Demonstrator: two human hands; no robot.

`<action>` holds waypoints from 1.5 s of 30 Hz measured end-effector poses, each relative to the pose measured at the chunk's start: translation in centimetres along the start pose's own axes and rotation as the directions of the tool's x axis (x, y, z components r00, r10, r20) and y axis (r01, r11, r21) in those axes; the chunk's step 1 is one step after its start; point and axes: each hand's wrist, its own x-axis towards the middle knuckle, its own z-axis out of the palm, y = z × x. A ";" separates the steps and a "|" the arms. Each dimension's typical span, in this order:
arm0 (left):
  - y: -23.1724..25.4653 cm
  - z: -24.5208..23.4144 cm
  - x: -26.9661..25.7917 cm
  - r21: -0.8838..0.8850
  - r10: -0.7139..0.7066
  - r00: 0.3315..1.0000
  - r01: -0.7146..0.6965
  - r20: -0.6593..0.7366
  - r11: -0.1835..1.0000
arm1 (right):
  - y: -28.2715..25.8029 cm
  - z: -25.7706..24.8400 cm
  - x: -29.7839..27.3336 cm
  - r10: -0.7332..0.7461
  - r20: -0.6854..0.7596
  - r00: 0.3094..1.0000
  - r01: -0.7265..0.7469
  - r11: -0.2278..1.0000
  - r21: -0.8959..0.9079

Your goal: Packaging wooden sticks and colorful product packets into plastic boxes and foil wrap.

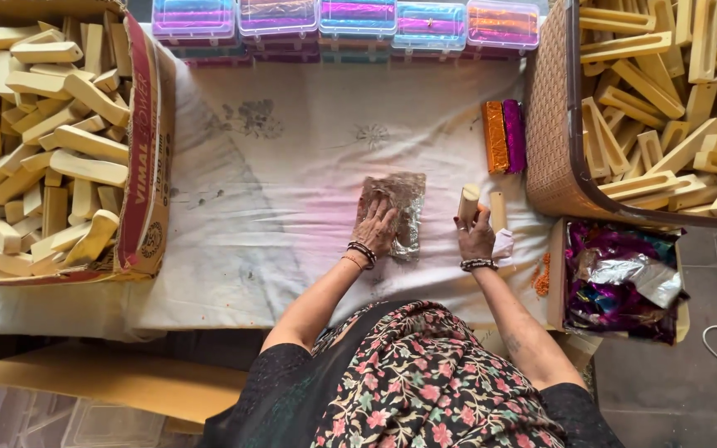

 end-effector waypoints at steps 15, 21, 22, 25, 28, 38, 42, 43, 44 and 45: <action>-1.4 5.5 0.2 -0.099 0.018 0.992 -0.031 -0.123 0.995 | -11.7 2.5 -0.4 -0.171 0.232 0.957 0.042 0.879 0.474; 1.1 -1.6 0.0 0.058 -0.062 0.921 0.043 0.385 0.997 | -12.9 5.4 0.3 -0.217 0.346 0.913 0.023 0.873 0.487; 0.7 -0.4 -0.2 0.059 -0.062 0.921 0.043 0.385 0.997 | -13.5 5.3 0.3 -0.216 0.346 0.913 0.022 0.873 0.487; -0.9 3.3 -0.8 0.010 -0.030 0.955 0.028 0.296 1.000 | -14.2 5.3 0.4 -0.114 0.395 0.912 0.013 0.968 0.250; -3.0 5.7 -1.4 -0.181 0.018 0.988 0.010 0.152 0.983 | -13.4 5.8 0.9 -0.058 0.353 0.934 0.026 0.995 0.096; -4.7 5.4 0.2 -0.849 -0.250 0.968 0.105 -0.033 0.518 | -11.1 6.1 -0.3 -0.127 0.388 0.913 0.203 0.966 -0.162; -7.8 6.4 0.8 -0.980 -0.351 0.928 0.060 0.124 -0.188 | -12.6 5.6 -0.9 -0.205 0.408 0.890 0.334 0.902 -0.274; -8.6 6.9 0.9 -0.980 -0.350 0.928 0.062 0.125 -0.187 | -12.7 5.5 -0.9 -0.204 0.407 0.890 0.332 0.903 -0.274; -9.4 7.3 1.0 -0.962 -0.340 0.936 -0.009 0.087 -0.271 | -12.8 5.3 -0.9 -0.212 0.459 0.863 0.391 0.855 -0.340; -10.2 7.8 1.1 -0.932 -0.333 0.942 -0.077 0.048 -0.354 | -12.8 5.2 -0.9 -0.215 0.509 0.833 0.450 0.799 -0.399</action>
